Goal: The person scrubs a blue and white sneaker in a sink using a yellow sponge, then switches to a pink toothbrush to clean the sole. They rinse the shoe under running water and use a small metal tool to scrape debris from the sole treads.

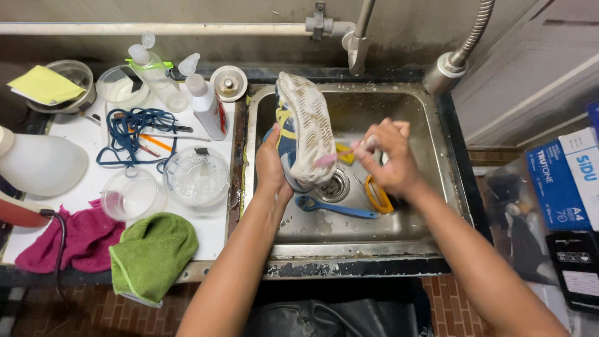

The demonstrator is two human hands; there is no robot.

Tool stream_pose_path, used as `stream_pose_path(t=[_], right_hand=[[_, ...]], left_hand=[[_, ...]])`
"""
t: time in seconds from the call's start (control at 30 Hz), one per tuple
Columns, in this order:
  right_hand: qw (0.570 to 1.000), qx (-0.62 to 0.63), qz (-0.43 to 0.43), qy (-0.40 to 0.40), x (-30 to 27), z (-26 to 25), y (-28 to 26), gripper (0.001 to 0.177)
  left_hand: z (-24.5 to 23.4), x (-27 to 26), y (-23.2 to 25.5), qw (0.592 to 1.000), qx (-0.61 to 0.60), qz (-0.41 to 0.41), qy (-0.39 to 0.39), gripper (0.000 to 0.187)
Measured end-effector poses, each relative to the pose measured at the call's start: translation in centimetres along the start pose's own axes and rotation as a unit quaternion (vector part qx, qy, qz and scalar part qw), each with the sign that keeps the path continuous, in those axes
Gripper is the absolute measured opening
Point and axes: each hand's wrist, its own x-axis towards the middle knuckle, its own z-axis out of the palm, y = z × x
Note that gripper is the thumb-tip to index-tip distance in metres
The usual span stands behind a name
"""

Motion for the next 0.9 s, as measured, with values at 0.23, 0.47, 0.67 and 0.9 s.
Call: stream_pose_path(t=[0.23,0.47,0.67,0.9], right_hand=[[0.999,-0.037,-0.038,0.012,0.7,-0.9,0.7,0.025],[0.995,-0.074,-0.071,0.014,-0.2,-0.4,-0.3,0.022],[0.993,-0.091,-0.052,0.059,0.1,-0.1,-1.1,0.018],[0.993,-0.058,-0.021,0.096,0.3,-0.5,-0.7,0.015]], left_hand=[[-1.0,0.4,0.0,0.999,-0.032,-0.008,-0.01,0.029],[-2.4,2.6,-1.2,0.998,-0.06,-0.018,-0.022,0.033],[-1.3,0.0,-0.4,0.997,-0.056,-0.034,-0.051,0.058],[0.8,-2.2,-0.3,0.994,-0.026,-0.028,-0.098,0.061]])
